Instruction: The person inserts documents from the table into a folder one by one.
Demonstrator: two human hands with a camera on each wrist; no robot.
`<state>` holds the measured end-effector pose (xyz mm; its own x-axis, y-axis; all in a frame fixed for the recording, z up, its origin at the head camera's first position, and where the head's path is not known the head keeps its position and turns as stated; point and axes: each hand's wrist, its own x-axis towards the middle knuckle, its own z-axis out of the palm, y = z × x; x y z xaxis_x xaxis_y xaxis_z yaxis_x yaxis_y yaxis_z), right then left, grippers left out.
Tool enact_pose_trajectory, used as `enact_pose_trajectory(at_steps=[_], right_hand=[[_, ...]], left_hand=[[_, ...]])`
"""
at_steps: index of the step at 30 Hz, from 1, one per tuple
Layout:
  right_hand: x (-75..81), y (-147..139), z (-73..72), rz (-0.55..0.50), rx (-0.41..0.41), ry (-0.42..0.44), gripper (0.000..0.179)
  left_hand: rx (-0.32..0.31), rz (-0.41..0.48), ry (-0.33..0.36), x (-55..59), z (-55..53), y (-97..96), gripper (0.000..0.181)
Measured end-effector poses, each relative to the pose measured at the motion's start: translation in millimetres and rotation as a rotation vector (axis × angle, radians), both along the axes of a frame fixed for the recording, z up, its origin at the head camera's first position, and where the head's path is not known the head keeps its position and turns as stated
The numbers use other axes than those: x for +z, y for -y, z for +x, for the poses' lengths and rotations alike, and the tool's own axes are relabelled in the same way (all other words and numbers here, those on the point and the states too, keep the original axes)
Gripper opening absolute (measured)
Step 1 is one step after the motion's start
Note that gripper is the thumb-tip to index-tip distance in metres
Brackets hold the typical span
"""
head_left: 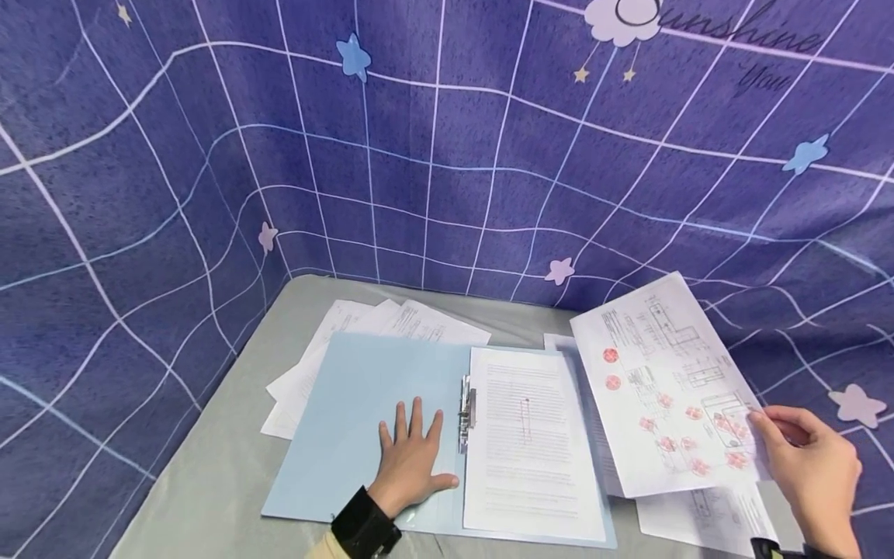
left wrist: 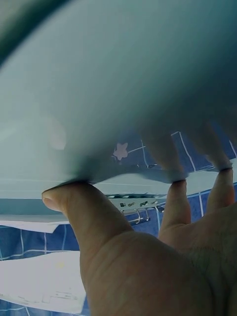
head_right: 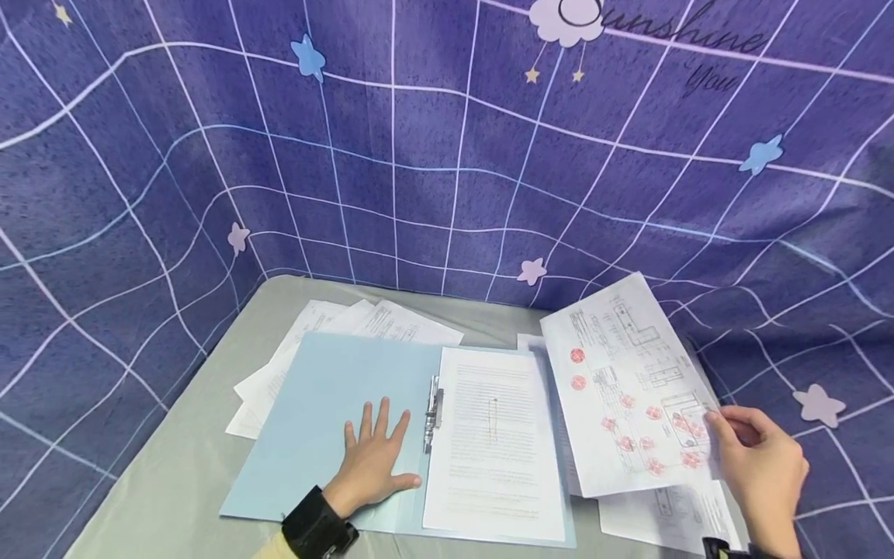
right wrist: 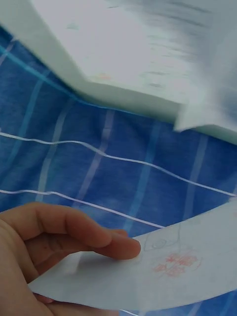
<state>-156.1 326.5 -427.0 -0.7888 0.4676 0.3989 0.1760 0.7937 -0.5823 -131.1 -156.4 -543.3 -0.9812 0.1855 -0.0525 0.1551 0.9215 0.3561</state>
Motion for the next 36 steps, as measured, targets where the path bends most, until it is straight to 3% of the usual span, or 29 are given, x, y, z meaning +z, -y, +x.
enact_pose_trajectory(at_steps=[6, 13, 24, 36], right_hand=[[-6.1, 40.9, 9.9, -0.07, 0.029, 0.07, 0.027], [-25.6, 77.2, 14.6, -0.179, 0.12, 0.045, 0.019], [-61.2, 122.0, 27.0, -0.241, 0.135, 0.071, 0.014], [-77.4, 152.0, 28.9, -0.352, 0.122, 0.152, 0.013]], left_hand=[[-0.003, -0.017, 0.009, 0.2, -2.2, -2.1, 0.104], [0.003, -0.008, -0.021, 0.2, -4.6, -4.9, 0.104], [-0.007, 0.0, -0.032, -0.2, -2.8, -4.4, 0.103], [-0.009, 0.0, -0.025, -1.3, -3.5, -5.2, 0.103]])
